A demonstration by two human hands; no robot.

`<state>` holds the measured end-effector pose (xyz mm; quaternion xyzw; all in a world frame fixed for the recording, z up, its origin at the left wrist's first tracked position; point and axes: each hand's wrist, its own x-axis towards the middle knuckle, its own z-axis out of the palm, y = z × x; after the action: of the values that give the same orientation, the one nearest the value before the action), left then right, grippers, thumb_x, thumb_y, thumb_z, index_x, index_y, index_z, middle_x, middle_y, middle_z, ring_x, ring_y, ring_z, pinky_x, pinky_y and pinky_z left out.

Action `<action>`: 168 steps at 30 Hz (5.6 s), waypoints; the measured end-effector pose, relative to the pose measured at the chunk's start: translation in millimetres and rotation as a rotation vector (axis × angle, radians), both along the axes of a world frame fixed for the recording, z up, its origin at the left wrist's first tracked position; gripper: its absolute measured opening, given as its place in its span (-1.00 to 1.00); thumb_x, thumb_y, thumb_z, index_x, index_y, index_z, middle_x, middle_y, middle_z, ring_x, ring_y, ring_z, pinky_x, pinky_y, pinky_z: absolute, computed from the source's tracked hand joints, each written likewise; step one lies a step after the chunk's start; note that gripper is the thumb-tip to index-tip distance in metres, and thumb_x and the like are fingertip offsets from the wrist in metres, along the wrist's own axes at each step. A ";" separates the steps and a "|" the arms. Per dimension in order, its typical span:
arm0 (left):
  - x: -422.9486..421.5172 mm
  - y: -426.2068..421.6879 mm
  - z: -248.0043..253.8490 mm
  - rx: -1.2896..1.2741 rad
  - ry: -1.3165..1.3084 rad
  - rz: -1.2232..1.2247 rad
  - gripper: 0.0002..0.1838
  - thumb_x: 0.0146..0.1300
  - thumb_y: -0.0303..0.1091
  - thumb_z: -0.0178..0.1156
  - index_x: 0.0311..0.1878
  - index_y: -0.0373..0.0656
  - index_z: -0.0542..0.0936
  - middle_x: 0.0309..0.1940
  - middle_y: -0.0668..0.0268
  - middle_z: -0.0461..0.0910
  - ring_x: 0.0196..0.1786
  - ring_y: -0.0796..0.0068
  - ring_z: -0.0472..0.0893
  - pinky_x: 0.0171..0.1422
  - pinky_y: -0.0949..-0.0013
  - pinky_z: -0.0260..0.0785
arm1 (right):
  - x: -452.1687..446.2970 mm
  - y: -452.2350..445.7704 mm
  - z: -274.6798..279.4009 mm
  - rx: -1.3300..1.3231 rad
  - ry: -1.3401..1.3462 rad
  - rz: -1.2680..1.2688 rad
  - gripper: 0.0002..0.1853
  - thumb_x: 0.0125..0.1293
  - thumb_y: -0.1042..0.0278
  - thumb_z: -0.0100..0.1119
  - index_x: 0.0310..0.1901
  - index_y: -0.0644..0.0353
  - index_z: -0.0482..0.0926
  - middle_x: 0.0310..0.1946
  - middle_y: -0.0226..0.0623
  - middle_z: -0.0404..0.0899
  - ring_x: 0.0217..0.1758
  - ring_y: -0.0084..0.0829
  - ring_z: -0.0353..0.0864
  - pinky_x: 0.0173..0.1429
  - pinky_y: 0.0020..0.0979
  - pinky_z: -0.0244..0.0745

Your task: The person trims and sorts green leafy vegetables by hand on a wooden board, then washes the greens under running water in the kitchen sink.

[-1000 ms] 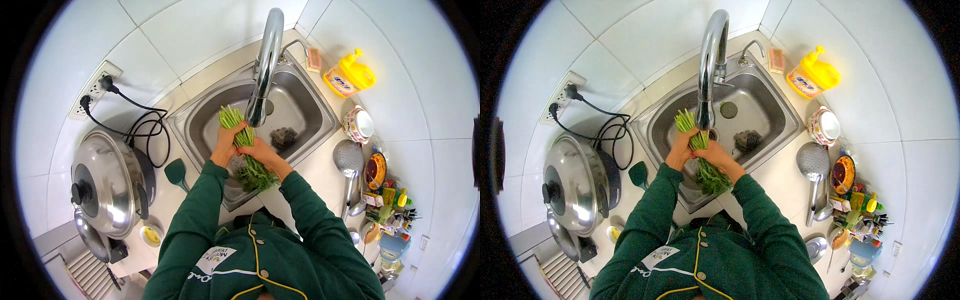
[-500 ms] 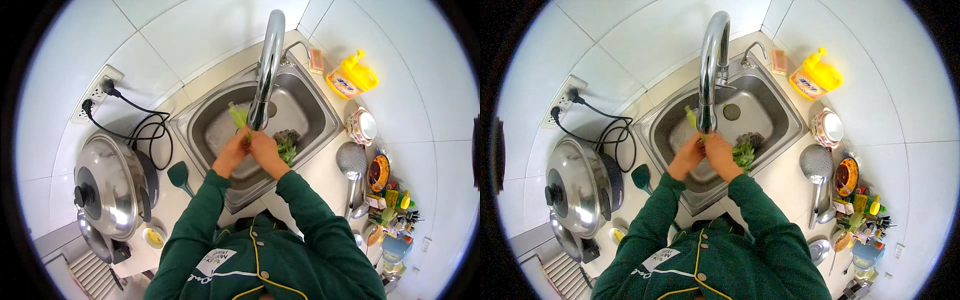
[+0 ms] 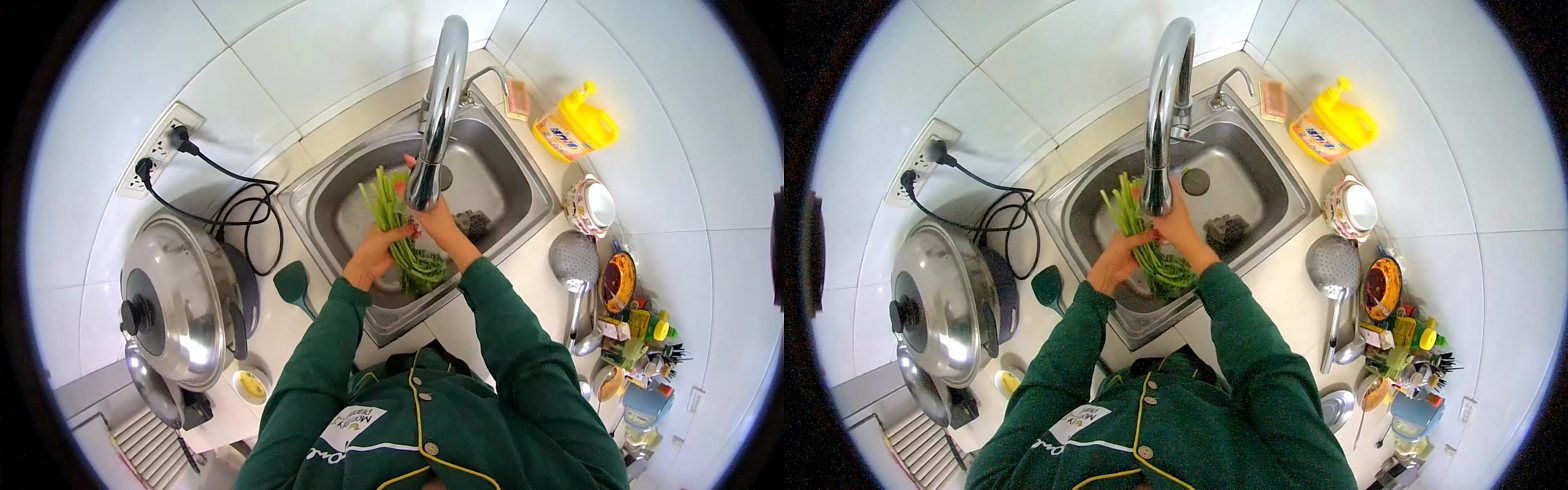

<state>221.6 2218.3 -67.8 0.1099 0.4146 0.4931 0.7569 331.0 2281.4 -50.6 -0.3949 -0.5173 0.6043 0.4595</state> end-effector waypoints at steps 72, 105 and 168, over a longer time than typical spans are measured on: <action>-6.0 7.0 -18.9 0.043 -0.234 -0.209 -0.71 0.05 -0.63 0.06 -0.10 -0.28 0.46 -0.26 0.22 0.54 -0.21 0.37 0.55 -0.08 0.34 0.43 | -4.2 -3.2 -57.8 -0.107 -0.304 -0.172 -0.67 0.01 0.13 0.32 -0.36 0.17 0.44 -0.60 -0.44 0.45 -0.72 -0.64 0.32 -0.75 -0.52 0.10; -10.2 -57.7 12.0 0.776 1.665 -0.774 -0.01 -0.21 -0.20 0.33 0.33 0.17 0.00 0.32 0.26 -0.04 0.37 0.10 -0.06 0.34 0.00 -0.15 | 36.4 -38.8 -75.0 -0.949 0.232 0.348 -0.76 0.12 0.17 0.07 -0.31 0.18 0.50 -0.46 -0.28 0.55 -0.49 -0.45 0.54 -0.41 -0.45 0.46; 26.4 -3.0 -79.0 -0.341 -0.014 0.157 -0.69 0.09 -0.32 0.19 -0.12 -0.24 0.44 -0.25 0.13 0.48 -0.21 0.21 0.51 -0.15 0.21 0.43 | 27.7 -84.6 -26.7 0.519 -1.477 0.360 -0.81 0.02 0.45 0.02 -0.30 0.25 0.32 -0.49 -0.15 0.46 -0.53 -0.24 0.55 -0.50 -0.31 0.44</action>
<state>248.0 2215.4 -146.9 -0.0560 0.4941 0.4740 0.7266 358.7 2196.9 -77.2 -0.4839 -0.8674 0.1122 -0.0286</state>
